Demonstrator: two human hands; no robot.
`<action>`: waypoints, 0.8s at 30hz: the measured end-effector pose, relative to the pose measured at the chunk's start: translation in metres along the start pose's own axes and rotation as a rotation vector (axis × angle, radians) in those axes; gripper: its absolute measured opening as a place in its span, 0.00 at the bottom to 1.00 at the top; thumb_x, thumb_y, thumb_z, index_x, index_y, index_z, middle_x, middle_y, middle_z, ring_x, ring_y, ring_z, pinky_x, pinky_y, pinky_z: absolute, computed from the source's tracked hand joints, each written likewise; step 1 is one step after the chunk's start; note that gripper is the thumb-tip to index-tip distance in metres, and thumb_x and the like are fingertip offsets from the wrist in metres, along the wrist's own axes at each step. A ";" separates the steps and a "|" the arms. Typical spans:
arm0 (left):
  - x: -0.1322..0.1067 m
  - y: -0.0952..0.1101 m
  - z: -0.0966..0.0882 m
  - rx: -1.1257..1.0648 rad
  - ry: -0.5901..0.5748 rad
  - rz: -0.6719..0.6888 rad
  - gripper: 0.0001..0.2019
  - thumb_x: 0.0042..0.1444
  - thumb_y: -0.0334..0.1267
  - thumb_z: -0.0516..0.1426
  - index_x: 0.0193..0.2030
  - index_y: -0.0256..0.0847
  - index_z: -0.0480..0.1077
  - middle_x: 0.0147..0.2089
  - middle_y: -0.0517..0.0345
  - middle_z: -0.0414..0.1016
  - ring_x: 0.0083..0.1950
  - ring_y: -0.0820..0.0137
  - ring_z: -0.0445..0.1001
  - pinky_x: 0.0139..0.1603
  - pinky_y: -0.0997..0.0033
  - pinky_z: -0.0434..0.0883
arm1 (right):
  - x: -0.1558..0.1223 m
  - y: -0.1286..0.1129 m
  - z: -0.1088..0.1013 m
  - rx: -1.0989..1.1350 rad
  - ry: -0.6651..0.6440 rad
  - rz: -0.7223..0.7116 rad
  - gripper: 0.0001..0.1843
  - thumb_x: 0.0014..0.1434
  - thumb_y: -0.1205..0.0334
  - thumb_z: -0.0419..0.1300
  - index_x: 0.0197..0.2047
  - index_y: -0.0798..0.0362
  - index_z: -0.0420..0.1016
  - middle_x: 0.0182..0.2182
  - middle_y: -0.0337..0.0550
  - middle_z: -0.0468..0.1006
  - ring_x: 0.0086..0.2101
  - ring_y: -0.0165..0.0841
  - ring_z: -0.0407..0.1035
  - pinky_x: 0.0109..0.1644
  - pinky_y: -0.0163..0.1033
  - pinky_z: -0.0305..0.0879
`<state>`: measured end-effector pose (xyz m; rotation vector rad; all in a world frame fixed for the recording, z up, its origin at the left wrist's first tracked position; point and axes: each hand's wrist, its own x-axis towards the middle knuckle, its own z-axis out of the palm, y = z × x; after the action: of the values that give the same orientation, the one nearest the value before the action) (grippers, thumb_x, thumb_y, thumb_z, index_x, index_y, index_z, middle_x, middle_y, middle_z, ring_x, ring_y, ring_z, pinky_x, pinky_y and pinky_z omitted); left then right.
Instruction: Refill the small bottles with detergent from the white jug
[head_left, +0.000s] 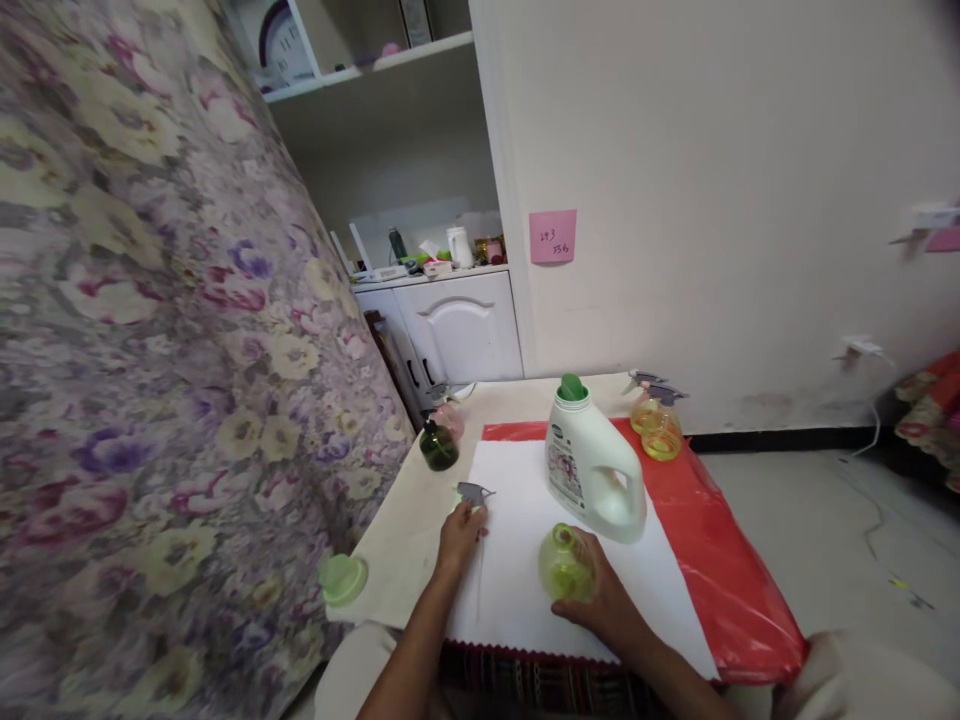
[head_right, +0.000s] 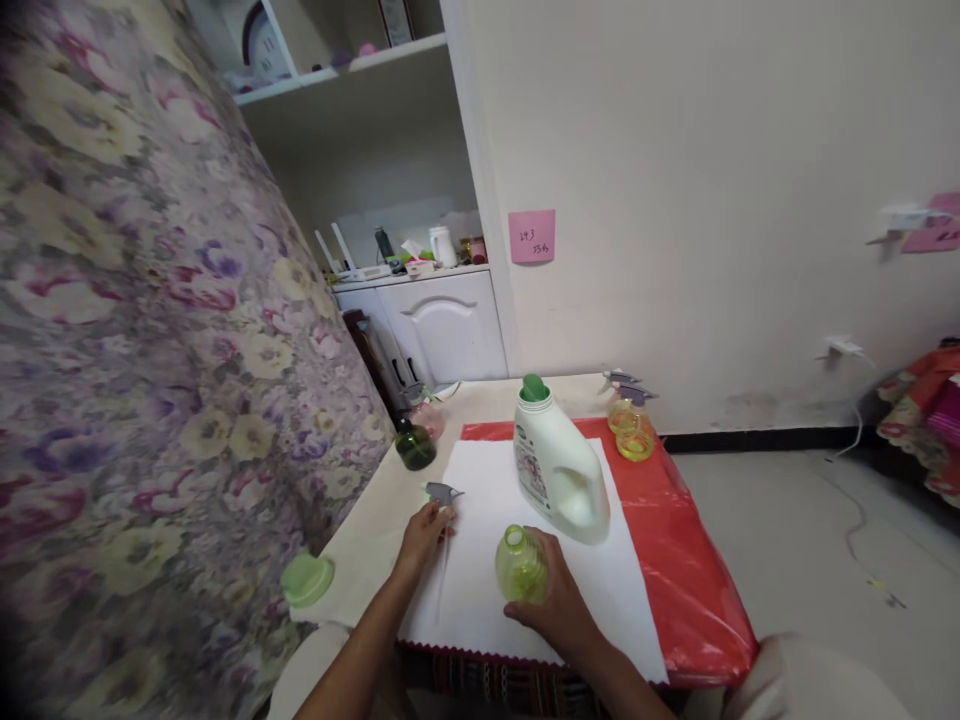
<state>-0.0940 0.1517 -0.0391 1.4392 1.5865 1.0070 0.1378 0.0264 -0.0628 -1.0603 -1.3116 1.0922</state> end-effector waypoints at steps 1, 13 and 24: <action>0.003 -0.005 0.000 0.033 0.003 0.010 0.10 0.61 0.42 0.57 0.40 0.35 0.71 0.35 0.60 0.75 0.31 0.73 0.74 0.34 0.68 0.74 | 0.004 0.001 0.003 -0.007 0.003 -0.001 0.48 0.39 0.60 0.73 0.60 0.45 0.56 0.59 0.48 0.64 0.61 0.48 0.57 0.66 0.54 0.51; 0.001 -0.038 0.007 0.150 0.188 0.161 0.18 0.53 0.50 0.54 0.39 0.38 0.72 0.34 0.54 0.76 0.38 0.60 0.74 0.42 0.62 0.69 | 0.030 0.030 0.032 -0.159 0.119 0.012 0.51 0.36 0.57 0.74 0.61 0.48 0.55 0.58 0.50 0.67 0.59 0.49 0.60 0.64 0.54 0.55; 0.012 -0.034 0.009 0.204 0.122 0.059 0.12 0.60 0.44 0.57 0.43 0.37 0.71 0.44 0.55 0.75 0.43 0.66 0.74 0.45 0.59 0.72 | 0.032 0.020 0.036 -0.188 0.135 -0.044 0.50 0.39 0.55 0.73 0.63 0.47 0.54 0.60 0.49 0.65 0.61 0.49 0.58 0.66 0.56 0.51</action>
<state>-0.1004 0.1621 -0.0745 1.5959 1.7870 1.0069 0.1009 0.0603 -0.0772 -1.2162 -1.3413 0.8616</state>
